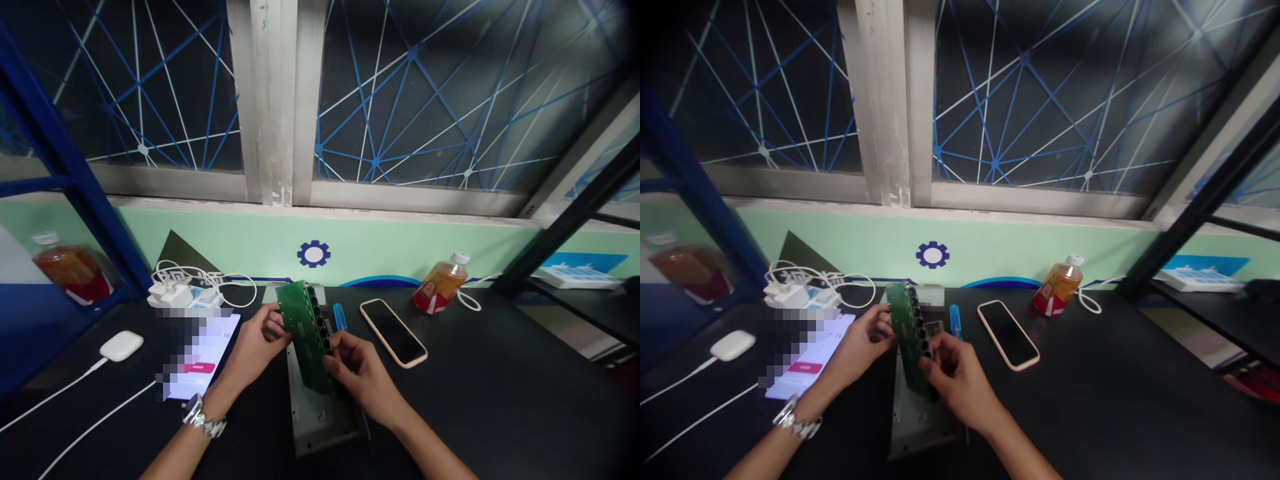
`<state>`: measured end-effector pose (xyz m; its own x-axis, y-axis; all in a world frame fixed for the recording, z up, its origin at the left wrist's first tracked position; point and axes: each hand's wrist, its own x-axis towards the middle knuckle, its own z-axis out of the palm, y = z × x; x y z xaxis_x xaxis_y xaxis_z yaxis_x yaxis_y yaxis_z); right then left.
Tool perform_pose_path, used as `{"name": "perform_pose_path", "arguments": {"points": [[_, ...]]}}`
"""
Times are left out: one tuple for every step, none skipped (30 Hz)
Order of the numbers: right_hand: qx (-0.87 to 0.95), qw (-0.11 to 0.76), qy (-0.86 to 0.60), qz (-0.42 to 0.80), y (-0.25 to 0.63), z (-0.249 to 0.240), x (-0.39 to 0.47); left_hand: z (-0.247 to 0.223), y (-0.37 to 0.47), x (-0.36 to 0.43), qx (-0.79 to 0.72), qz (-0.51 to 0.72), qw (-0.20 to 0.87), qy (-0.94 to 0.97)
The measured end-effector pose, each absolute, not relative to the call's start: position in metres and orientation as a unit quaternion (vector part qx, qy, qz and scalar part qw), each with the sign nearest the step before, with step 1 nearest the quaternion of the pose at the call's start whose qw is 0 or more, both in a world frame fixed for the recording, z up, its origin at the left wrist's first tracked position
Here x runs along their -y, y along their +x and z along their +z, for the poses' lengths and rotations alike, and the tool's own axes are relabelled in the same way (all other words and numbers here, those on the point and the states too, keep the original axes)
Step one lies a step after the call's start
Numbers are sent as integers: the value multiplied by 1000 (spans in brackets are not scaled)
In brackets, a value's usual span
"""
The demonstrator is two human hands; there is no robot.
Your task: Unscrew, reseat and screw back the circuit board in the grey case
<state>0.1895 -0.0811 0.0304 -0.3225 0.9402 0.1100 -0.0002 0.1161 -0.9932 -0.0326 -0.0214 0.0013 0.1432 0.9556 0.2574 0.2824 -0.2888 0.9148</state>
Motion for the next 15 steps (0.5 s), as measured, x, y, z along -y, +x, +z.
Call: {"name": "perform_pose_path", "arguments": {"points": [[608, 438, -398, 529, 191, 30, 79, 3, -33, 22, -461, 451, 396, 654], [608, 440, -407, 520, 193, 30, 77, 6, -33, 22, -454, 441, 423, 648], [608, 441, -415, 513, 195, 31, 75, 9, -34, 23, -450, 430, 448, 642], [608, 440, -422, 508, 197, 31, 73, 13, -35, 25, -447, 417, 471, 636], [611, 437, -428, 502, 198, 32, 71, 17, -36, 26, -443, 404, 492, 631], [615, 432, -433, 497, 200, 34, 69, 20, -38, 26, -438, 392, 511, 627], [620, 425, -437, 493, 201, 35, 68, 24, -40, 27, -429, 384, 526, 625], [624, 418, -442, 490, 203, 37, 67, 28, -42, 27, -419, 377, 540, 625], [626, 413, -447, 488, 204, 38, 67, 31, -44, 28, -408, 372, 553, 624], [627, 407, -452, 487, 204, 39, 66, 35, -47, 28, -398, 369, 565, 621], [628, 399, -457, 488, 205, 40, 66, 38, -48, 29, -391, 369, 576, 615], [627, 393, -460, 491, 205, 40, 66, 40, -50, 29, -387, 371, 586, 607], [625, 389, -460, 496, 205, 40, 65, 42, -51, 30, -386, 375, 595, 597], [624, 385, -458, 503, 205, 40, 65, 43, -52, 30, -385, 379, 604, 585], [623, 381, -455, 510, 205, 39, 65, 44, -53, 31, -384, 386, 613, 572]]}}
